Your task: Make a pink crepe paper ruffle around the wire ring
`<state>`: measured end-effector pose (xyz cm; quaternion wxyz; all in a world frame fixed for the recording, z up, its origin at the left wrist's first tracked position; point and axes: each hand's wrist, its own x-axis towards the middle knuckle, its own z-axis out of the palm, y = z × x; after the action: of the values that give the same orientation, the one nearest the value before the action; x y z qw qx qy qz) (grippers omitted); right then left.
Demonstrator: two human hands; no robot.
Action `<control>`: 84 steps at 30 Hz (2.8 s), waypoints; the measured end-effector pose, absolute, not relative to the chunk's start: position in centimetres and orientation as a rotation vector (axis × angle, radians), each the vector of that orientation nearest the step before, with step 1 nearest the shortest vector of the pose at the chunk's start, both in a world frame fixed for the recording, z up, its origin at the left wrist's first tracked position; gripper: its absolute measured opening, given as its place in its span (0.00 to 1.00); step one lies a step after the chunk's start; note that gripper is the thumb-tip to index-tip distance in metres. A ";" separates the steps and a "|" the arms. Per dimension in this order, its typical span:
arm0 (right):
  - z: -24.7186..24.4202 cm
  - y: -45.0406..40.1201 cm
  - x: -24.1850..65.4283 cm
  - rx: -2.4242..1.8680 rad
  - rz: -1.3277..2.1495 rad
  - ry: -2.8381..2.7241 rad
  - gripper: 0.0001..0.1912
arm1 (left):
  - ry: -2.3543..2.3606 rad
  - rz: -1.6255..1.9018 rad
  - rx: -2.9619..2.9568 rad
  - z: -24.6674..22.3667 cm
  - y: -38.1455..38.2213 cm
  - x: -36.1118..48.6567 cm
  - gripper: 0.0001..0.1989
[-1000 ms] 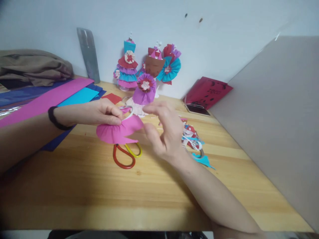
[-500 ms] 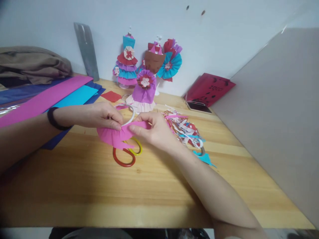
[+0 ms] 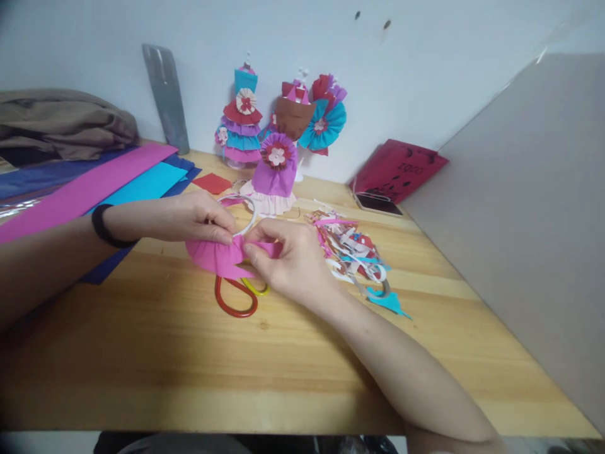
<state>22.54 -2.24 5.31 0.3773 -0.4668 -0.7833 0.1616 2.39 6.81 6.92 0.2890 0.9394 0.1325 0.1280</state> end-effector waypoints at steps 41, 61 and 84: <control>4.0 -2.1 22.2 -1.243 0.224 -1.919 0.09 | 0.370 0.335 2.590 6.3 6.3 2.7 0.16; 3.6 -1.0 23.0 -1.072 0.402 -2.074 0.04 | 0.531 0.285 2.280 6.2 6.0 3.2 0.17; 5.0 -1.6 23.1 -1.152 0.341 -1.965 0.05 | 0.491 0.257 2.091 6.7 6.2 2.9 0.17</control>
<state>23.08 -1.58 5.01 0.4070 -0.4569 -0.7793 0.1352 2.92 6.21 6.70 0.4701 0.8531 0.2005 0.1048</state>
